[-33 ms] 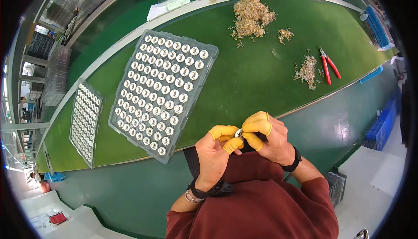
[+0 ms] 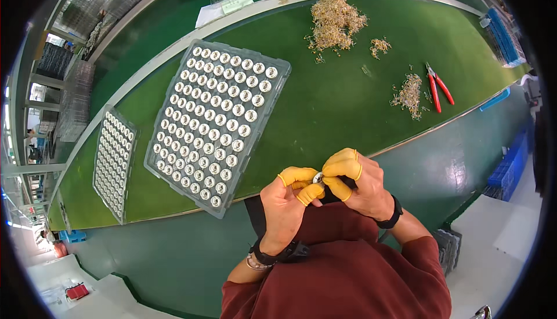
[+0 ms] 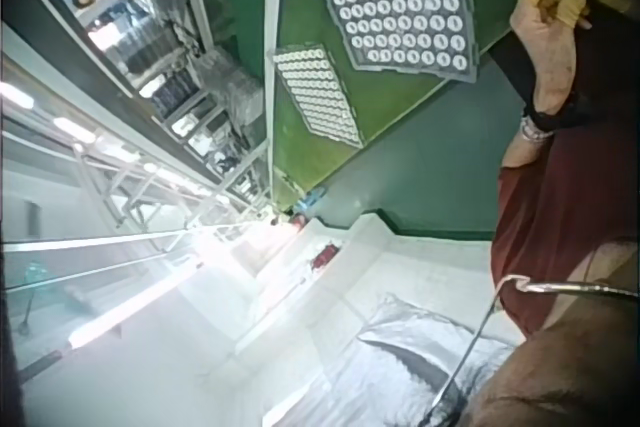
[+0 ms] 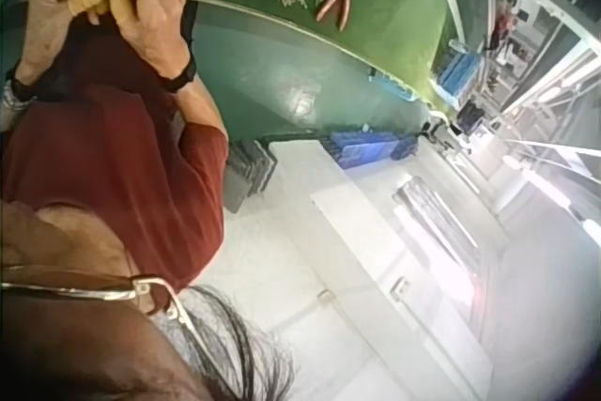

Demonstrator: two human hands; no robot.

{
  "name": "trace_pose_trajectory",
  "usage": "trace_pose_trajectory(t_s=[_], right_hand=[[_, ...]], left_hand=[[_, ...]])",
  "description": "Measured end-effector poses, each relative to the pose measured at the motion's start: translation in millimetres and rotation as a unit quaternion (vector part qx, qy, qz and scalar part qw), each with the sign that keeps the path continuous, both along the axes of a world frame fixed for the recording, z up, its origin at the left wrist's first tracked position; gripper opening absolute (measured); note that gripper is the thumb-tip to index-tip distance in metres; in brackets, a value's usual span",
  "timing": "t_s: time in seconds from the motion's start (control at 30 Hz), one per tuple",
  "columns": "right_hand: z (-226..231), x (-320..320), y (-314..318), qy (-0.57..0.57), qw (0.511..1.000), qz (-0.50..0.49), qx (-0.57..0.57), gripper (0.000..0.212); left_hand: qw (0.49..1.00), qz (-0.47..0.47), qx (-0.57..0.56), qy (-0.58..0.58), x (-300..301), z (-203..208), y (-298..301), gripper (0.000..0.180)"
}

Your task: Assembling small electronic or mechanical components by hand at a workbench.

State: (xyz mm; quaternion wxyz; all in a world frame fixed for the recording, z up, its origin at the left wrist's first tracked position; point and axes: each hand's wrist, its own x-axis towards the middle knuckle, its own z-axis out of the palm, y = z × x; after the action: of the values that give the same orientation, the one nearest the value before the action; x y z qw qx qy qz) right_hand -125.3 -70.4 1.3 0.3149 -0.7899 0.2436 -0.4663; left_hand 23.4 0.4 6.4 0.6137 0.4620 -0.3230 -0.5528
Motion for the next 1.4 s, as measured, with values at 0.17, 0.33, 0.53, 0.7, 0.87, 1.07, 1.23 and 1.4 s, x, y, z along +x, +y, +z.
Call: trace_pose_trajectory(t_s=[0.17,0.33,0.53,0.7,0.87,1.07,1.23,1.4], right_hand=[[7.5,-7.0,-8.8,0.039,0.998,0.044,0.008,0.022],[14.2,-9.2,-12.1,0.064,0.992,0.093,0.056,0.022],[18.8,-8.6,-6.7,0.05,0.984,0.106,0.137,0.02],[16.5,-7.2,1.3,-0.002,0.966,0.083,0.245,0.016],[4.5,-7.6,9.1,-0.049,0.964,0.076,0.251,0.016],[8.9,-5.8,17.4,-0.012,0.963,0.046,0.267,0.019],[11.5,-6.4,19.8,0.005,0.969,0.043,0.243,0.022],[14.1,-9.1,12.5,0.028,0.98,0.102,0.17,0.023]], left_hand=[[1.0,-0.029,-0.001,0.011,3.1,0.8,1.1,0.016],[0.999,-0.02,-0.015,-0.02,3.0,-0.7,2.2,0.015],[0.953,0.01,-0.129,-0.272,1.3,-6.8,7.1,0.023],[0.995,0.004,-0.063,-0.071,-2.6,-3.5,5.8,0.017],[0.999,-0.024,-0.031,0.015,1.0,-1.9,7.6,0.019],[1.0,-0.007,-0.019,0.013,-1.2,0.0,8.1,0.02],[1.0,-0.003,-0.016,0.0,-2.4,1.3,12.5,0.019],[1.0,-0.013,0.01,-0.02,-2.6,2.9,15.4,0.014]])
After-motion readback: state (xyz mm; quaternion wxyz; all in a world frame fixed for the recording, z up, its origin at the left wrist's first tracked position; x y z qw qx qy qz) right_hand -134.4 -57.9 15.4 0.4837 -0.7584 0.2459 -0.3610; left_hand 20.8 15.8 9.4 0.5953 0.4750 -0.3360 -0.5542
